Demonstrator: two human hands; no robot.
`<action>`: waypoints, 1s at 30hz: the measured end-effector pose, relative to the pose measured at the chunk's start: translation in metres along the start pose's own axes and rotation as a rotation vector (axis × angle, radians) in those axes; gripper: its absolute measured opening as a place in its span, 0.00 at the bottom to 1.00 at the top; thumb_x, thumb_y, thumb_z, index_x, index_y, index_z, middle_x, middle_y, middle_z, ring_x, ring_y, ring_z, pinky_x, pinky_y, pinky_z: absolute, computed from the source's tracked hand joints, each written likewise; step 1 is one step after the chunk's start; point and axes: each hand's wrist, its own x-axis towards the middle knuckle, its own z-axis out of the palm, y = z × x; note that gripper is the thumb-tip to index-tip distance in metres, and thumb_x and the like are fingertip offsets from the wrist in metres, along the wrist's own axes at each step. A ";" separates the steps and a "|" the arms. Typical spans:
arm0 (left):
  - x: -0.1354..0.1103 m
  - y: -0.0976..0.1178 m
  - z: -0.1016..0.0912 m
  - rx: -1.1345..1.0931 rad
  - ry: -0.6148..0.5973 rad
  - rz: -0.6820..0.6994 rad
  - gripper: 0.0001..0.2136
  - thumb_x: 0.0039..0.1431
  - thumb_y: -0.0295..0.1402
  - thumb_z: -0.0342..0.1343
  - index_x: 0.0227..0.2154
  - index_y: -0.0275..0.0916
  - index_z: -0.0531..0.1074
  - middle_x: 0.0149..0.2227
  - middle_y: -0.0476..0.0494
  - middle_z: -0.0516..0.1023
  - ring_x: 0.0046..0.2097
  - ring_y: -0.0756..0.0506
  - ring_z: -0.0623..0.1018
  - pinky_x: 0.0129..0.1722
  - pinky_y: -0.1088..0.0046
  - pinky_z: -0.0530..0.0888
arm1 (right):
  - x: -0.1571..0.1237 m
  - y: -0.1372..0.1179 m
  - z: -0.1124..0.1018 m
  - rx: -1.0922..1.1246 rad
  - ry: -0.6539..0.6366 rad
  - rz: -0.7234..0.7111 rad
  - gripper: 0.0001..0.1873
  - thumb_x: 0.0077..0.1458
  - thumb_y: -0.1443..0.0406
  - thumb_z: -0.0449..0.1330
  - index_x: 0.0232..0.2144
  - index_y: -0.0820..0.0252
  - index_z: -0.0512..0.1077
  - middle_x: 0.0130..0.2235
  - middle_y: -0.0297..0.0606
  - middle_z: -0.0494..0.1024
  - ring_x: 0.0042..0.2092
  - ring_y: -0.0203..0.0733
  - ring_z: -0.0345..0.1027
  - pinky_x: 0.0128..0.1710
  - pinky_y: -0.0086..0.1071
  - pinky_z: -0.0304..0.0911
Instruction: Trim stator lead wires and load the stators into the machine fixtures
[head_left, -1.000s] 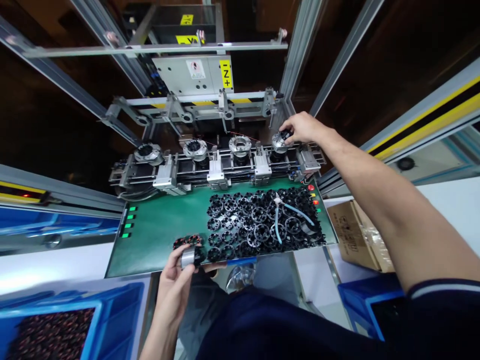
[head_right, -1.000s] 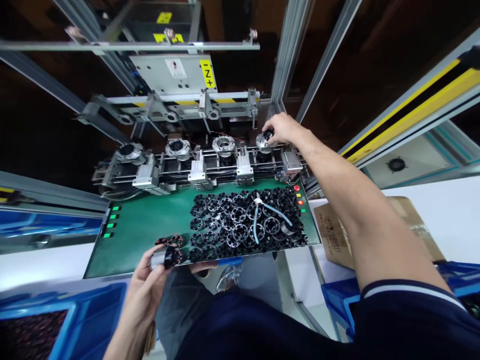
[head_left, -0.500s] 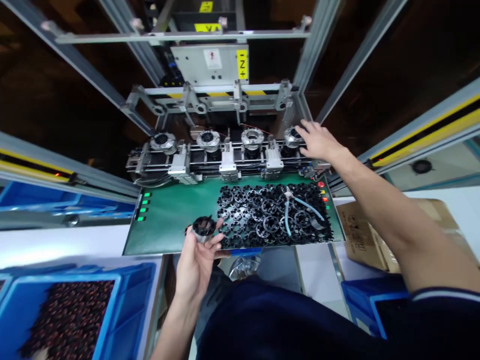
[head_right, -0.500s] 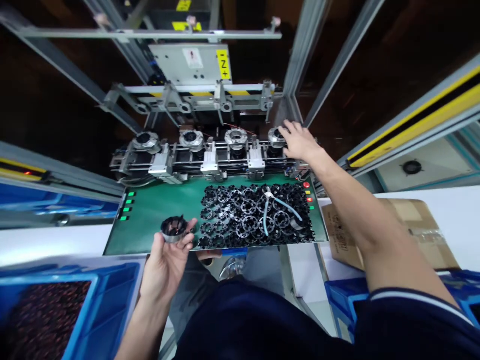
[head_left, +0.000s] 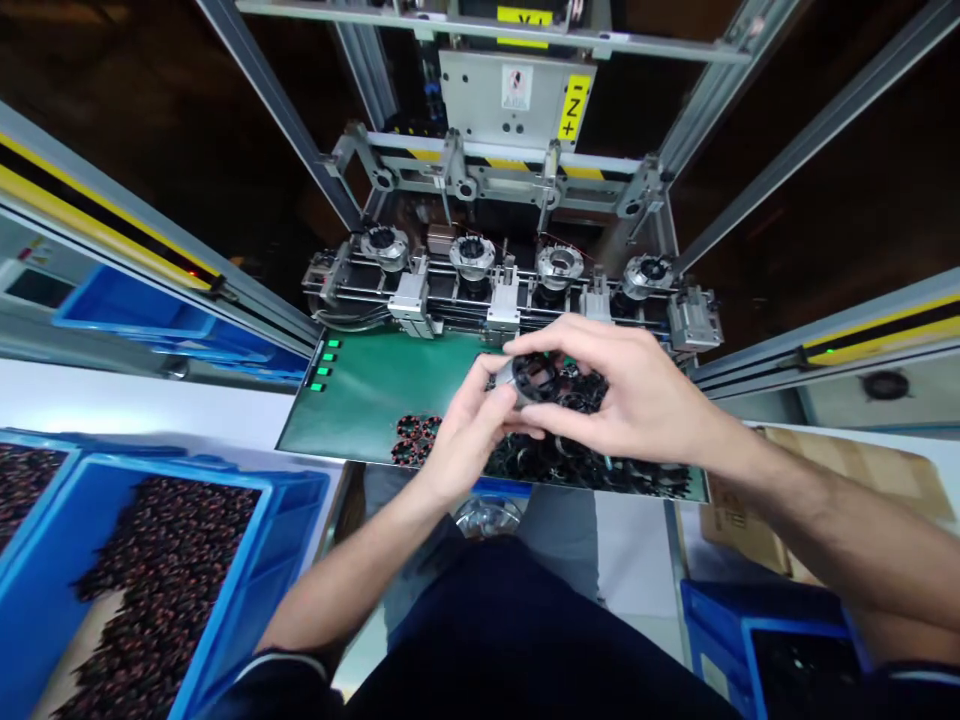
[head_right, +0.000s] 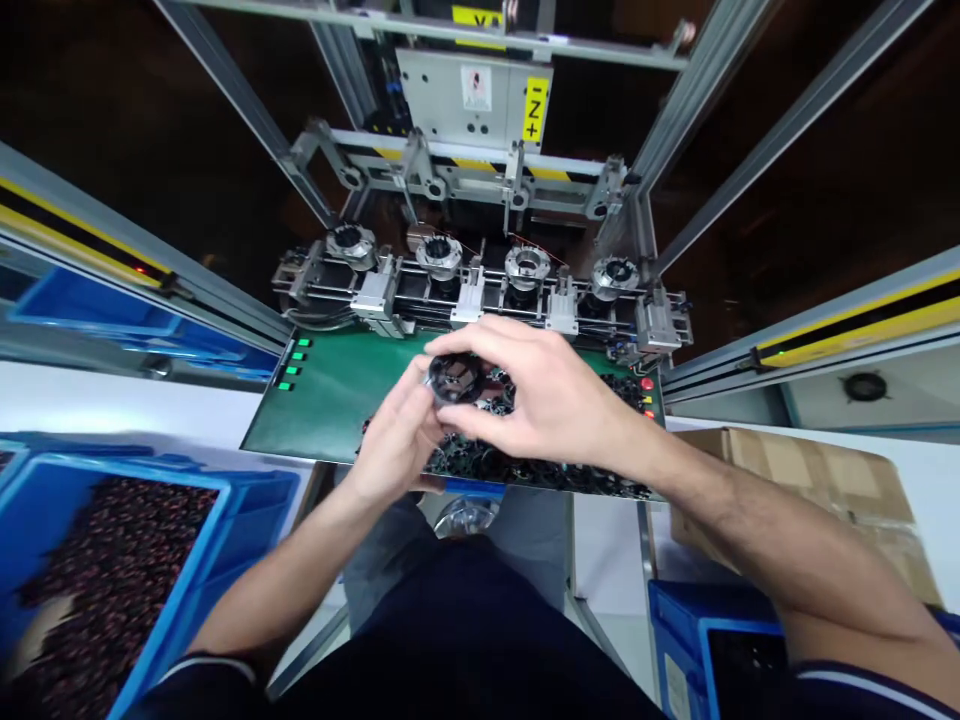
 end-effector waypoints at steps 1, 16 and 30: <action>0.015 0.008 -0.016 0.113 -0.037 0.038 0.30 0.73 0.63 0.70 0.61 0.45 0.74 0.47 0.42 0.93 0.41 0.42 0.94 0.43 0.65 0.89 | 0.005 0.012 -0.007 -0.054 0.011 -0.001 0.23 0.71 0.62 0.74 0.64 0.63 0.83 0.57 0.44 0.88 0.52 0.46 0.84 0.54 0.42 0.81; 0.211 0.078 -0.231 1.948 0.202 -0.308 0.53 0.79 0.42 0.67 0.92 0.35 0.38 0.68 0.15 0.85 0.68 0.24 0.87 0.68 0.47 0.83 | 0.096 0.253 -0.015 -0.591 -0.033 0.663 0.28 0.57 0.67 0.81 0.59 0.66 0.86 0.56 0.49 0.88 0.63 0.66 0.83 0.73 0.63 0.74; 0.224 0.057 -0.242 1.958 0.253 -0.338 0.62 0.75 0.38 0.71 0.91 0.38 0.26 0.69 0.16 0.85 0.69 0.24 0.86 0.70 0.46 0.81 | 0.110 0.265 -0.039 -0.602 -0.385 0.632 0.40 0.65 0.61 0.79 0.75 0.63 0.79 0.70 0.52 0.82 0.68 0.65 0.80 0.76 0.58 0.75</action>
